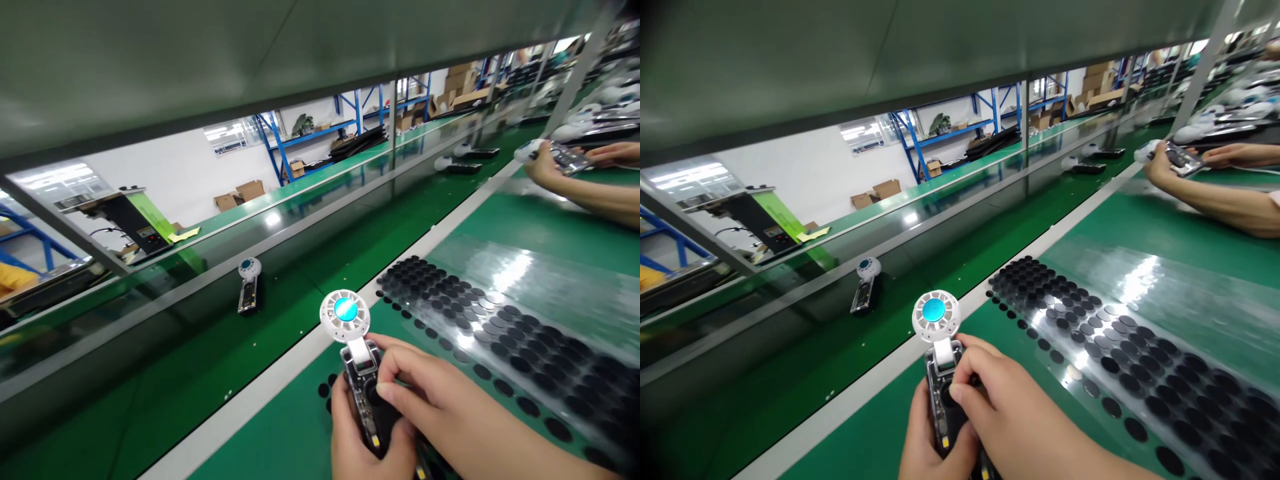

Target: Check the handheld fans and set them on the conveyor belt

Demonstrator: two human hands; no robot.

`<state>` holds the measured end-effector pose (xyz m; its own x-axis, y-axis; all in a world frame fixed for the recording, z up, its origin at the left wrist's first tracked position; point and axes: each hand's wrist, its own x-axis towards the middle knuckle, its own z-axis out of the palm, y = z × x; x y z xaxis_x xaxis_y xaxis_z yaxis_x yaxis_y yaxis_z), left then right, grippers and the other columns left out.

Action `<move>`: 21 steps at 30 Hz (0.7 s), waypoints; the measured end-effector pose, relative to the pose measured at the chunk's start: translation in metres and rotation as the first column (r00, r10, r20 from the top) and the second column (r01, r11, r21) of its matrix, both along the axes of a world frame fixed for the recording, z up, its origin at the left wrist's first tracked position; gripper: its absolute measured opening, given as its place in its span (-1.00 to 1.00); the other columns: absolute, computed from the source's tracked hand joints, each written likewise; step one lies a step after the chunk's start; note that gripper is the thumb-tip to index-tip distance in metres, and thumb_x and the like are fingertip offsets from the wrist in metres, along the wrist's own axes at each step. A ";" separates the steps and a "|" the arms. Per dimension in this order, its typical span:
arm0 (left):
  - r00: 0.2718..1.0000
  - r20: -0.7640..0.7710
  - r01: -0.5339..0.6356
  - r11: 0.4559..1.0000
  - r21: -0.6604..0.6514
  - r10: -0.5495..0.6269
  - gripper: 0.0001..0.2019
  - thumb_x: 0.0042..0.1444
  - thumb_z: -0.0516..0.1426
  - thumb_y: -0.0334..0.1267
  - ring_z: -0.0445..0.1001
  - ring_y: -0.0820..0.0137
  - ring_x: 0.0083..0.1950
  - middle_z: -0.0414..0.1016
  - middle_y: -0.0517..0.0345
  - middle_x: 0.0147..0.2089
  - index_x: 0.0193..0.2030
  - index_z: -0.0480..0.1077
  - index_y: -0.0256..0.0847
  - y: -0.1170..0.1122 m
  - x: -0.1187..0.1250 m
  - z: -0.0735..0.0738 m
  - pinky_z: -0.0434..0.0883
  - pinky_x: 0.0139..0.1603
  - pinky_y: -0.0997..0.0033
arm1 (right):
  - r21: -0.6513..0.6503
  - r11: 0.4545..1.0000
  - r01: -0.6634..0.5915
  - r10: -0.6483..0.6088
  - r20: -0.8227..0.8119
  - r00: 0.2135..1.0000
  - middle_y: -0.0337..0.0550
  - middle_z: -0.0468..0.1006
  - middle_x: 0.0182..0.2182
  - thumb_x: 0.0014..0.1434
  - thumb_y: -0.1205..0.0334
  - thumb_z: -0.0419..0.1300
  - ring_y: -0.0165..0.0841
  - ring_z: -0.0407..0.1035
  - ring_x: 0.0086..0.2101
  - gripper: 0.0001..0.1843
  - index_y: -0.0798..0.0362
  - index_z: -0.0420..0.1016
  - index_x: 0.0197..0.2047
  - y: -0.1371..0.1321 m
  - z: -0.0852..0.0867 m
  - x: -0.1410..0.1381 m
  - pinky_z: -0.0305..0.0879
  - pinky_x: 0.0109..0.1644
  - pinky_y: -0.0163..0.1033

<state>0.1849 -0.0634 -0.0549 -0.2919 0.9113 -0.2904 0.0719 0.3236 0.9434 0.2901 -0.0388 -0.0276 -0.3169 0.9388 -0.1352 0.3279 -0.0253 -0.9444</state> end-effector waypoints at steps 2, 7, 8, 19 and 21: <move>1.000 -0.007 -0.002 1.000 -0.006 0.002 -0.37 -0.32 0.09 -0.16 0.47 0.17 -0.15 0.46 -0.16 -0.12 -0.01 0.11 -0.28 0.000 0.000 -0.002 0.35 -0.16 0.28 | 0.010 1.000 -0.008 0.008 0.029 1.000 -0.30 0.17 0.17 0.14 0.27 -0.02 -0.27 0.01 0.17 -0.83 -0.02 0.21 -0.49 -0.001 0.001 0.000 0.12 0.10 -0.17; 1.000 -0.007 0.013 1.000 0.013 -0.012 -0.36 -0.30 0.10 -0.12 0.48 0.18 -0.20 0.49 -0.13 -0.18 0.00 0.10 -0.27 -0.001 -0.001 -0.014 0.37 -0.26 0.33 | 0.076 0.997 -0.019 0.012 0.093 0.996 -0.27 0.21 0.14 0.14 0.34 -0.05 -0.28 0.06 0.15 -0.82 -0.02 0.20 -0.48 -0.002 -0.001 0.000 0.24 0.00 -0.26; 1.000 -0.004 0.015 1.000 0.022 -0.015 -0.36 -0.28 0.11 -0.11 0.48 0.18 -0.22 0.50 -0.12 -0.20 0.01 0.10 -0.27 -0.001 -0.002 -0.016 0.37 -0.30 0.35 | 0.089 0.996 -0.016 0.007 0.107 0.994 -0.27 0.22 0.14 0.14 0.35 -0.04 -0.28 0.07 0.15 -0.82 -0.02 0.20 -0.48 -0.002 -0.001 -0.001 0.26 -0.02 -0.28; 0.998 0.040 -0.052 0.996 0.078 0.049 -0.39 -0.20 0.21 -0.13 0.49 0.16 -0.14 0.49 -0.12 -0.12 0.03 0.17 -0.23 -0.003 -0.004 -0.028 0.40 -0.29 0.42 | 0.251 0.968 0.007 -0.073 0.254 0.965 -0.29 0.10 0.20 0.13 0.25 -0.03 -0.14 0.04 0.16 -0.85 -0.06 0.26 -0.45 -0.007 -0.006 -0.002 0.25 0.02 0.00; 0.995 0.070 -0.072 0.995 0.068 0.068 -0.38 -0.19 0.20 -0.13 0.47 0.13 -0.10 0.47 -0.13 -0.09 0.05 0.16 -0.21 -0.003 -0.003 -0.030 0.40 -0.26 0.40 | 0.329 0.944 -0.004 -0.098 0.291 0.952 -0.30 0.07 0.21 0.13 0.26 -0.05 -0.12 -0.06 0.19 -0.83 -0.06 0.28 -0.46 -0.008 -0.009 -0.002 0.18 0.06 0.06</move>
<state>0.1816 -0.0666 -0.0852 -0.3376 0.9082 -0.2475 -0.0131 0.2584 0.9660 0.2877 -0.0463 -0.0363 -0.2636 0.9599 0.0953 0.6018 0.2408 -0.7615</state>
